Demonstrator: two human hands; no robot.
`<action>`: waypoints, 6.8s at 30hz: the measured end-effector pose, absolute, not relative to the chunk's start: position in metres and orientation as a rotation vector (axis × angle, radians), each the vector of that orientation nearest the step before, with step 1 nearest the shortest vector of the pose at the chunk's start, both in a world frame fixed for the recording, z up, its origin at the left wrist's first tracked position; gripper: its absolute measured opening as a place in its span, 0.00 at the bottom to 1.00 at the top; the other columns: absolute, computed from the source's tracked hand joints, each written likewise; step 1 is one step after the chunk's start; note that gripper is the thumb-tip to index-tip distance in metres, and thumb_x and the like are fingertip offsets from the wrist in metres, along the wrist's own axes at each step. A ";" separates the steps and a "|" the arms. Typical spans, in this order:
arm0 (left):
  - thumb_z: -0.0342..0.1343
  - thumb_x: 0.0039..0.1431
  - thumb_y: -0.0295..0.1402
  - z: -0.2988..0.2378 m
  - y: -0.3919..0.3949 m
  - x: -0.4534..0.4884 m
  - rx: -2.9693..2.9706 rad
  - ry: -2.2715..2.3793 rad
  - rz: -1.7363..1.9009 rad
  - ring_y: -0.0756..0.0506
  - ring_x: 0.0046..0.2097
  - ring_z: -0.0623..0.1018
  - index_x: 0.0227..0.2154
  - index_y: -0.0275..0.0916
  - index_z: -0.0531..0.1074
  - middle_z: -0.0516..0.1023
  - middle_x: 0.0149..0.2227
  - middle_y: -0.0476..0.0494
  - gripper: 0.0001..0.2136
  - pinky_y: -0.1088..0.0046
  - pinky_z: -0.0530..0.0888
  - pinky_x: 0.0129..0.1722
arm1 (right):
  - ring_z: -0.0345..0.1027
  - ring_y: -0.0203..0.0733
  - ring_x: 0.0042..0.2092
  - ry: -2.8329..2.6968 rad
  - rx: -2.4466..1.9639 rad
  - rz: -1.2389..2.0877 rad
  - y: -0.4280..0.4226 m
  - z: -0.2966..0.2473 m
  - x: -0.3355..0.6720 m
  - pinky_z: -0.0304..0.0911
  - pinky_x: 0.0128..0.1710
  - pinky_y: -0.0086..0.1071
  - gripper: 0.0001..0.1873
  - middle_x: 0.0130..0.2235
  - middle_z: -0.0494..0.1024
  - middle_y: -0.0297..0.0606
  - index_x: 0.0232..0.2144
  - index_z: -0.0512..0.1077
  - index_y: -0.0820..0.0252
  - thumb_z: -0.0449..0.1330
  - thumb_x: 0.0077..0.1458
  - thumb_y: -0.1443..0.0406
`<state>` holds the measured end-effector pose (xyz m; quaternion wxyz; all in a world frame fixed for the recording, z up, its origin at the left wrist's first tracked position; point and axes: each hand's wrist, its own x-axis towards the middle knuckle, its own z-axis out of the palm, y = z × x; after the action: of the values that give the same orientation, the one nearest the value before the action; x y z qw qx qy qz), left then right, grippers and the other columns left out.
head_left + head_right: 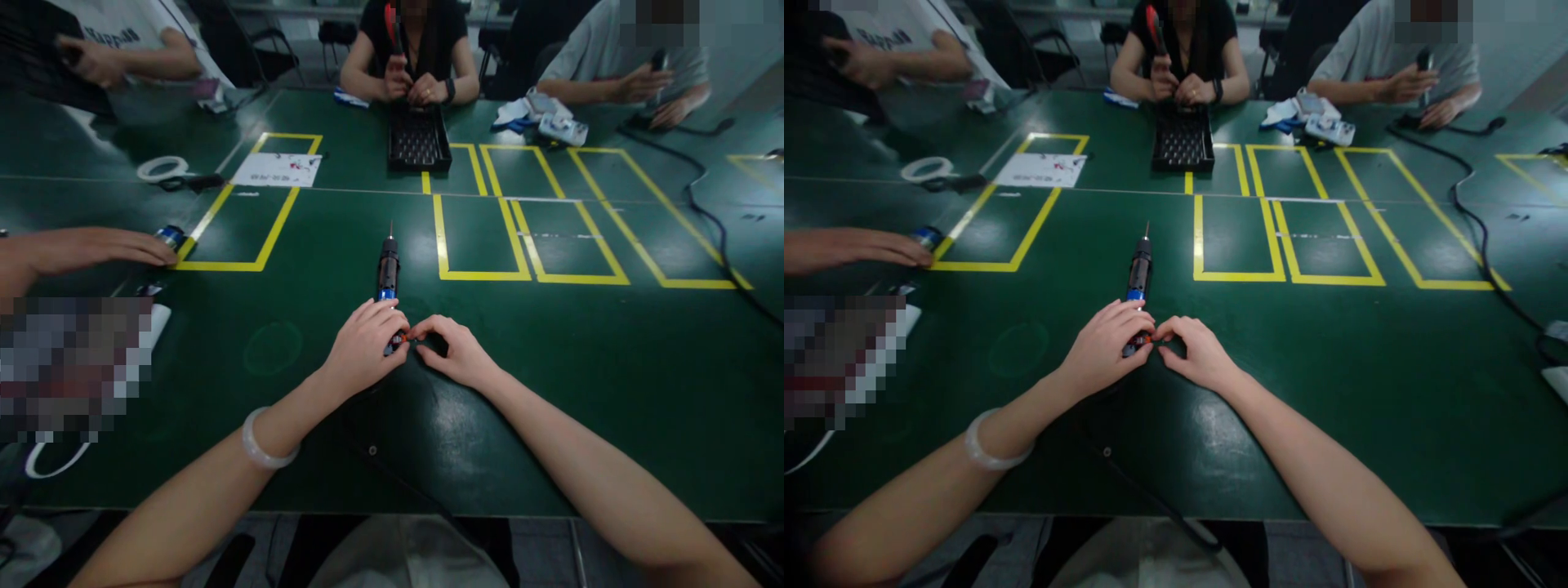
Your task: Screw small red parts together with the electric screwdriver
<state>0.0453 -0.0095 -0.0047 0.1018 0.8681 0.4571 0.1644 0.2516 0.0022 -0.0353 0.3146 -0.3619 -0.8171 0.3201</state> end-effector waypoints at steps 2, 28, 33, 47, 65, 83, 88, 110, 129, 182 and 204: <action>0.51 0.61 0.34 -0.003 -0.009 0.041 2.572 1.359 0.468 0.39 0.63 0.66 0.42 0.40 0.72 0.77 0.49 0.43 0.09 0.54 0.58 0.64 | 0.71 0.42 0.42 -2.143 -0.964 0.856 0.002 -0.034 0.252 0.63 0.45 0.37 0.10 0.39 0.77 0.38 0.40 0.70 0.58 0.59 0.54 0.71; 0.47 0.63 0.45 0.010 0.039 -0.188 2.611 1.750 -0.138 0.38 0.62 0.63 0.53 0.35 0.67 0.68 0.60 0.35 0.23 0.56 0.58 0.60 | 0.72 0.39 0.40 -2.090 -0.955 0.930 0.002 -0.034 0.254 0.65 0.44 0.35 0.07 0.38 0.78 0.37 0.40 0.71 0.58 0.57 0.58 0.70; 0.50 0.61 0.45 0.024 0.034 -0.184 2.606 1.967 -0.324 0.38 0.48 0.72 0.45 0.34 0.68 0.74 0.48 0.34 0.19 0.62 0.67 0.50 | 0.73 0.39 0.39 -2.080 -0.943 0.944 0.002 -0.033 0.254 0.65 0.44 0.35 0.07 0.38 0.78 0.37 0.40 0.71 0.58 0.57 0.59 0.69; 0.50 0.60 0.43 0.022 0.010 -0.147 2.717 2.292 -0.386 0.37 0.47 0.70 0.42 0.36 0.67 0.73 0.43 0.37 0.15 0.56 0.64 0.53 | 0.73 0.39 0.40 -2.083 -0.941 0.933 0.002 -0.034 0.253 0.65 0.44 0.35 0.07 0.38 0.78 0.37 0.40 0.71 0.58 0.56 0.59 0.69; 0.49 0.64 0.36 0.009 0.011 -0.022 2.419 1.435 0.474 0.42 0.47 0.75 0.50 0.42 0.71 0.75 0.46 0.41 0.15 0.64 0.71 0.49 | 0.73 0.39 0.39 -2.064 -0.938 0.960 0.003 -0.034 0.253 0.66 0.44 0.35 0.08 0.38 0.78 0.37 0.41 0.70 0.58 0.56 0.59 0.70; 0.52 0.64 0.33 -0.004 -0.009 0.043 2.211 1.118 0.705 0.45 0.46 0.75 0.43 0.39 0.71 0.75 0.43 0.44 0.07 0.68 0.72 0.48 | 0.72 0.38 0.38 -1.979 -0.926 1.016 0.003 -0.035 0.252 0.68 0.42 0.33 0.06 0.36 0.77 0.35 0.41 0.69 0.57 0.59 0.59 0.66; 0.51 0.65 0.38 -0.002 -0.008 0.043 2.088 1.151 0.690 0.45 0.44 0.77 0.42 0.40 0.73 0.78 0.42 0.44 0.11 0.68 0.73 0.46 | 0.74 0.38 0.40 -1.926 -0.882 1.116 0.003 -0.036 0.253 0.68 0.44 0.34 0.09 0.39 0.78 0.36 0.43 0.68 0.57 0.59 0.60 0.65; 0.53 0.63 0.41 -0.003 -0.008 0.046 1.923 1.201 0.663 0.48 0.40 0.77 0.38 0.38 0.74 0.78 0.37 0.47 0.11 0.73 0.72 0.42 | 0.72 0.38 0.39 -2.009 -0.863 1.000 0.004 -0.036 0.254 0.67 0.42 0.33 0.08 0.37 0.76 0.35 0.40 0.69 0.57 0.60 0.57 0.68; 0.54 0.63 0.41 0.001 -0.006 0.040 2.150 1.253 0.600 0.45 0.44 0.76 0.43 0.40 0.72 0.77 0.41 0.47 0.11 0.66 0.68 0.48 | 0.72 0.39 0.39 -2.007 -0.924 0.983 0.005 -0.035 0.253 0.65 0.42 0.34 0.06 0.37 0.77 0.36 0.39 0.71 0.58 0.62 0.57 0.67; 0.45 0.67 0.39 0.000 -0.040 0.050 2.769 1.245 0.162 0.45 0.31 0.77 0.29 0.35 0.72 0.77 0.29 0.40 0.17 0.71 0.67 0.27 | 0.69 0.41 0.37 -1.944 -1.099 0.770 0.009 -0.039 0.259 0.65 0.40 0.36 0.06 0.35 0.74 0.36 0.37 0.71 0.57 0.60 0.55 0.68; 0.44 0.67 0.42 -0.004 -0.041 0.045 2.657 1.240 0.253 0.45 0.32 0.76 0.28 0.36 0.72 0.77 0.30 0.41 0.19 0.71 0.67 0.29 | 0.74 0.44 0.41 -2.004 -1.080 0.814 0.007 -0.037 0.261 0.68 0.42 0.38 0.09 0.39 0.80 0.39 0.41 0.76 0.56 0.59 0.58 0.67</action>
<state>0.0449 -0.0414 -0.0036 0.0990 0.8984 0.4191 0.0856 0.2607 0.0066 -0.0366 0.3541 -0.4178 -0.7752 0.3149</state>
